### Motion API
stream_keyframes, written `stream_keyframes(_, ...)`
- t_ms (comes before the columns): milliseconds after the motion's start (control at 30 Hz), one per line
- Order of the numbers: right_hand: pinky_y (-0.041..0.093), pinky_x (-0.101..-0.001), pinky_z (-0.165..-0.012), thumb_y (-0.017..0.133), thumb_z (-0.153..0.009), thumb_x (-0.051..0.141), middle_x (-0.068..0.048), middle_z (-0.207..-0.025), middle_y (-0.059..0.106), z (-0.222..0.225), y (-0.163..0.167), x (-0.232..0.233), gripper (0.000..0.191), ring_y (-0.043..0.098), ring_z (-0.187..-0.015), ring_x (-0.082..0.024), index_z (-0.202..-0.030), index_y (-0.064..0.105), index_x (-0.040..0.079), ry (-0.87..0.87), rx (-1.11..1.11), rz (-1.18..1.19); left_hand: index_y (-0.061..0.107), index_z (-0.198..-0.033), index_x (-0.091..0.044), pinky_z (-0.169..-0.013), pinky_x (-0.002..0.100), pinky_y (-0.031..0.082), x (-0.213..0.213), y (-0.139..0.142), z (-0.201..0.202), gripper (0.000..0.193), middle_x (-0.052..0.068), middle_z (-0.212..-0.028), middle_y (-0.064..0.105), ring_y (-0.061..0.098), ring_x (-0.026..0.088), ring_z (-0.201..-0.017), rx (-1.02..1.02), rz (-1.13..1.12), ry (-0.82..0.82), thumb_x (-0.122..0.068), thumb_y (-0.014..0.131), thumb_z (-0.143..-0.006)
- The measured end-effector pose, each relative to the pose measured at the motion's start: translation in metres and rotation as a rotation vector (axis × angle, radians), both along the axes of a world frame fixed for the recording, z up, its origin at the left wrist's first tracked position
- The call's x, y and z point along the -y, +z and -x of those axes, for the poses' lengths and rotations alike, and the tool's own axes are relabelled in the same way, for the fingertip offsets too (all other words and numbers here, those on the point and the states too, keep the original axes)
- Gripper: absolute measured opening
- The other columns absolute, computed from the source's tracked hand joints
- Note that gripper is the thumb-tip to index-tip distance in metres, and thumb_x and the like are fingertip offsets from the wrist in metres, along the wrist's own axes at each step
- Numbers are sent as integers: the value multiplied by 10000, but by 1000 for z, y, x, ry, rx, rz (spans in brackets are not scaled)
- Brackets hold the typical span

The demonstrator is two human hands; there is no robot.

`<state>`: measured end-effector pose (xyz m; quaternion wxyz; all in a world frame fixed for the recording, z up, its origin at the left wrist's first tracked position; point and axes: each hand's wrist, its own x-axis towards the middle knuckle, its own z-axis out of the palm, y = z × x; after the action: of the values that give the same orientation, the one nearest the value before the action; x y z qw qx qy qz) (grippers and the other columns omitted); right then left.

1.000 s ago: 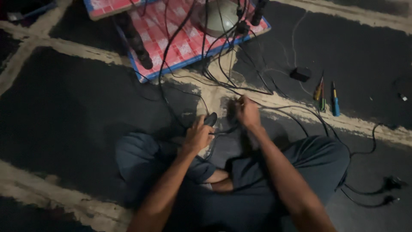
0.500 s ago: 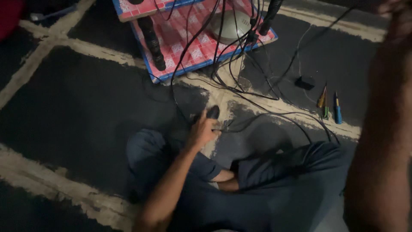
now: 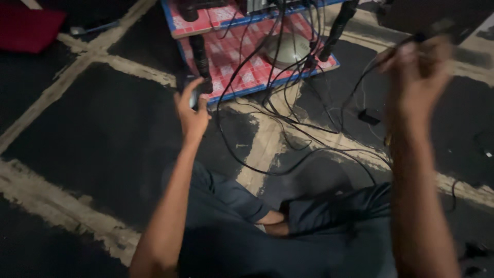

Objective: The person sits on the floor and untangles power and peripheral cables, then plugs them into the back of a desktop computer tower on a small table. They handle the mouse and keyboard, use a screwdriver at the rear of the tower, and press the tower into place under the monitor.

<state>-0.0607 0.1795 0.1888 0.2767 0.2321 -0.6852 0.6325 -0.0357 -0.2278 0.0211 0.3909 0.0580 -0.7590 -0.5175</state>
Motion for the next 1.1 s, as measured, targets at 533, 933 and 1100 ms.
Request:
stream_keyframes(533, 572, -292, -655, 554, -942, -90, -109, -804, 695, 50, -273, 204, 123, 743, -738, -169, -1005, 610, 0, 197, 416, -305, 642, -1380, -254, -496, 259, 540, 47, -100, -11, 514, 25, -1024, 658, 721, 131, -769, 488, -667, -217, 9, 637, -938)
stream_keyframes(933, 556, -467, -766, 822, -833, 358, -190, -901, 739, 95, -269, 340, 365, 722, -862, -363, -1017, 747, 51, 12, 515, -650, 604, -1421, -243, -462, 268, 504, 47, -135, 16, 574, 49, -1003, 685, 714, 137, -747, 509, -691, -270, 35, 633, -920)
stream_keyframes(1100, 561, -467, -810, 718, -916, 219, -203, -947, 741, 102, -277, 363, 258, 726, -905, -377, -1054, 676, 5, -30, 468, -491, 600, -1429, -246, -462, 256, 504, 47, -144, 17, 562, 46, -968, 663, 727, 127, -771, 500, -706, -217, 13, 641, -933)
